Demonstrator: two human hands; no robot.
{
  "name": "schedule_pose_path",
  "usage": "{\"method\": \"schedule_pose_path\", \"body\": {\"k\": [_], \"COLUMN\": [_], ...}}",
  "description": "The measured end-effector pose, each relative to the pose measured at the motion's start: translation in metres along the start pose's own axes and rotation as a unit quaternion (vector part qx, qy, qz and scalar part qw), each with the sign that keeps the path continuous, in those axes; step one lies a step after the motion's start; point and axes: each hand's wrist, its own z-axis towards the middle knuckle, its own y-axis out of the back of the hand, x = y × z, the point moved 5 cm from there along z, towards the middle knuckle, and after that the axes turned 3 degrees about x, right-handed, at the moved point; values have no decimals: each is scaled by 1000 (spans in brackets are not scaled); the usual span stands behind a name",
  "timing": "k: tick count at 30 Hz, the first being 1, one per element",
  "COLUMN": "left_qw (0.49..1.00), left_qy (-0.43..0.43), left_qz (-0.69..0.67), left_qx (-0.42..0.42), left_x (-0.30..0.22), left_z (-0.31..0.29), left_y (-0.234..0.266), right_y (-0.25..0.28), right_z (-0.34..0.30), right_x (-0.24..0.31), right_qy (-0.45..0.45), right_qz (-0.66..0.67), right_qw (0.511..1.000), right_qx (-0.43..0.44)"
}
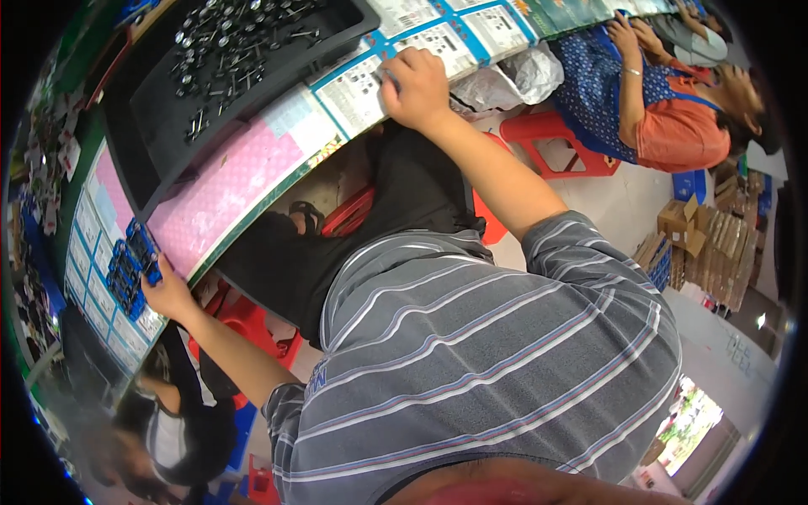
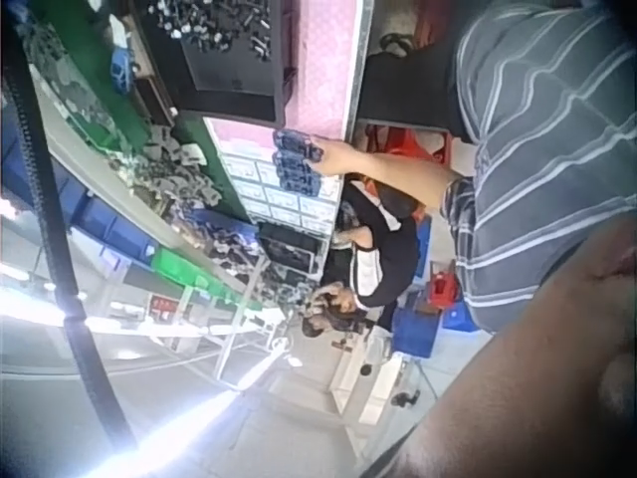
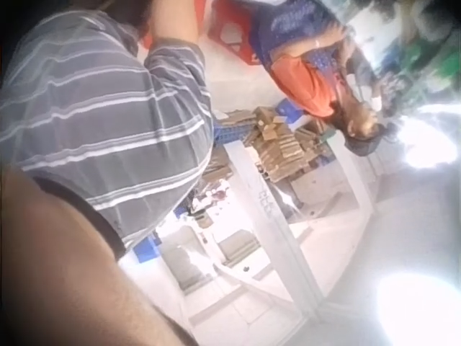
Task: The person assembles toy cars by attaching wheels onto axles, pressing the wheel assemblies into the toy car chassis by hand, and placing the assembled cars on the table.
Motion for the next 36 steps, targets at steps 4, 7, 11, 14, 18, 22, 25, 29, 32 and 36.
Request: {"method": "schedule_pose_path", "body": {"k": [4,7,11,14,18,22,25,29,32,36], "left_qw": [999,998,982,960,954,931,921,916,911,914], "left_qy": [6,-35,-102,-202,-246,-231,-255,-250,-268,-250], "left_qz": [33,39,104,51,-160,-271,-261,-270,-269,-276], "left_qx": [-13,-42,-119,-188,-61,87,135,160,163,159], "left_x": [-8,-14,-38,-78,-167,-199,-203,-204,-204,-202], "left_z": [6,2,-30,-44,-61,-87,-92,-94,-95,-95], "left_y": [3,3,14,22,-5,-56,-69,-71,-73,-70], "right_y": [2,4,6,4,3,4,5,3,3,7], "right_z": [-1,-2,-5,-7,-7,-5,-8,-12,-12,-10], "right_x": [1,1,-2,-3,-3,4,4,0,-1,2], "right_qy": [-1,-8,-19,-16,0,-8,-24,-23,-21,-16], "right_qz": [-1,-3,-12,-9,-20,-10,-3,-12,-7,-6], "right_qw": [1000,1000,1000,1000,1000,1000,999,999,999,999], "right_qx": [-2,1,-12,-22,-16,-21,-41,-33,-43,-48]}}
